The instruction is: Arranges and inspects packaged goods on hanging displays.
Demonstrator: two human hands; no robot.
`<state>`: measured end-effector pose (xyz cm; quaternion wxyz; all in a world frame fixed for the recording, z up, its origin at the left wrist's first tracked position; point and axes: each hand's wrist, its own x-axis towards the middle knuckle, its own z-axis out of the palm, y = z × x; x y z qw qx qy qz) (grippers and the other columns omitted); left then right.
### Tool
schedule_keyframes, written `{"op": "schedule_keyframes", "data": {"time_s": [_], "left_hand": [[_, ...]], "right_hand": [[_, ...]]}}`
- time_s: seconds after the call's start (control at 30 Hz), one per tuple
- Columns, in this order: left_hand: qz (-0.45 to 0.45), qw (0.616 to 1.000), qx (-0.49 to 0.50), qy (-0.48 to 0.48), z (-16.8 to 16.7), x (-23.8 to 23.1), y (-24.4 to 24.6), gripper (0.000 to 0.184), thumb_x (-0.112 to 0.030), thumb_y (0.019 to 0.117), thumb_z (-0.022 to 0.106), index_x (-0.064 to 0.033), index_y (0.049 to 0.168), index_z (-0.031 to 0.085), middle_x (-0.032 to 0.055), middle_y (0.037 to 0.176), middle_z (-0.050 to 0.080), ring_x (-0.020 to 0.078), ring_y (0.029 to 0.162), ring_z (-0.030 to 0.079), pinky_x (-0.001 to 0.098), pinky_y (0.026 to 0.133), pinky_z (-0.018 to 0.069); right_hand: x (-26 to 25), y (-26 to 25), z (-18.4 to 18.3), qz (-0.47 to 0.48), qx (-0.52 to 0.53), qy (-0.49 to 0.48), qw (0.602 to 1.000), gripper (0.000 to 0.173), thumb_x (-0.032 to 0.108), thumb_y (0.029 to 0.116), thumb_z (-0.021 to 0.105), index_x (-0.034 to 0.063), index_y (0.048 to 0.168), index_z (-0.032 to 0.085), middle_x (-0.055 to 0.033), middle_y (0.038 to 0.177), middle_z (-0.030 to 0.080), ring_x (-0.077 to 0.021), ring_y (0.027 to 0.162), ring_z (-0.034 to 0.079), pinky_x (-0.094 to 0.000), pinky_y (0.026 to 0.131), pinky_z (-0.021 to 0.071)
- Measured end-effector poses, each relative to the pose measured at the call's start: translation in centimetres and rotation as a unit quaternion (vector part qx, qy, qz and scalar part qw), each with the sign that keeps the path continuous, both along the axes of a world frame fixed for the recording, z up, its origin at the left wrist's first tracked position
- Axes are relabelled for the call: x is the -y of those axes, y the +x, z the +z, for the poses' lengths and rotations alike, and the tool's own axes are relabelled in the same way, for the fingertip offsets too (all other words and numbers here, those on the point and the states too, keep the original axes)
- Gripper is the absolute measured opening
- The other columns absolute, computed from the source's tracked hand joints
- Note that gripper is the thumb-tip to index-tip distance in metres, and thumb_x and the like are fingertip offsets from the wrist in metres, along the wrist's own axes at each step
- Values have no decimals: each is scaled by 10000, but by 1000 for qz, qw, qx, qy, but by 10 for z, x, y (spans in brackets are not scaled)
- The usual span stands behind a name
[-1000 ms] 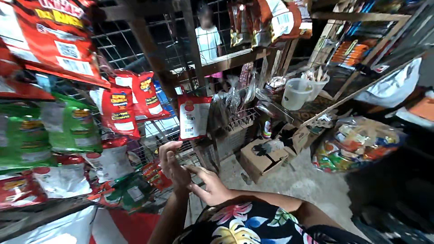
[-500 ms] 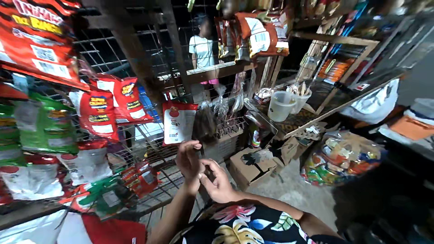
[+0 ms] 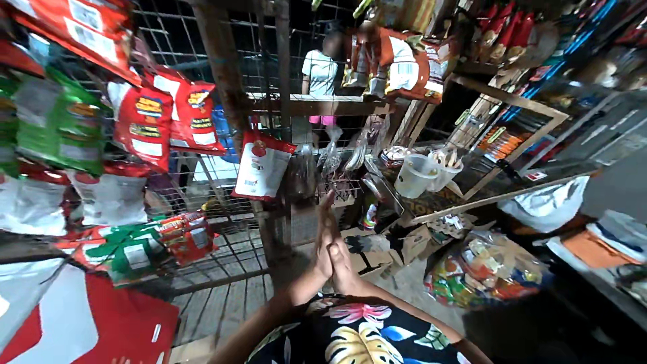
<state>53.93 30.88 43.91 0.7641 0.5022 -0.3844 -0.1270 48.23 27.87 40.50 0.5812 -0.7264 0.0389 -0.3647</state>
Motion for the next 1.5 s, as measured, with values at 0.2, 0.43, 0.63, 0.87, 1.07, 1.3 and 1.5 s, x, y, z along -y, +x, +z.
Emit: {"op": "schedule_keyframes", "data": {"time_s": [0.2,0.43,0.63,0.87,1.07,1.3,1.5], "left_hand": [[-152,988,-32,11,-24,-14,-2,907,-594,1063,215,189,1522,209,234,1580,376,87,1466,358,255,1214,271],[-181,981,69,-26,-39,-11,-3,687,-368,1113,382,178,1512,265,246,1541,421,72,1417,423,245,1199,328],[-206,978,22,-25,-47,-12,1,570,-209,1112,365,169,1519,240,253,1523,420,100,1390,458,257,1168,381],[-232,972,-24,-42,-50,-13,2,605,-235,1118,360,158,1535,166,211,1535,399,72,1372,461,266,1155,403],[-174,983,-54,-28,-49,-11,-7,550,-160,1092,364,200,1486,233,256,1490,418,75,1339,487,233,1117,425],[-68,993,-77,-61,-51,-4,-17,508,-208,1092,399,191,1397,326,132,1303,539,-7,1198,540,191,1047,458],[-6,996,-44,-74,-57,2,-17,538,-262,1096,414,190,1385,374,156,1279,548,22,1199,537,199,1060,445]], "right_hand": [[8,11,35,-51,11,47,998,990,678,1014,298,-122,1579,159,-212,1667,254,-134,1509,319,-275,1203,302],[61,37,31,-185,74,-3,980,870,649,1031,335,24,1622,201,-122,1698,210,-120,1511,297,-326,1198,326],[60,44,44,-266,90,-57,958,672,325,1046,515,108,1624,250,-53,1721,154,-161,1568,183,-404,1257,253],[68,52,33,-299,108,-166,933,436,299,1030,505,49,1381,567,-191,1655,299,-283,1551,257,-476,1256,256],[67,55,30,-303,114,-181,929,335,197,1003,516,55,1281,640,-217,1590,399,-323,1524,308,-522,1252,245],[61,64,22,-311,164,-204,914,258,95,991,467,62,1056,714,-194,1521,500,-300,1469,412,-477,1199,357],[59,68,26,-298,165,-212,916,283,80,975,427,55,970,709,-169,1452,581,-291,1442,458,-536,1229,278]]}}
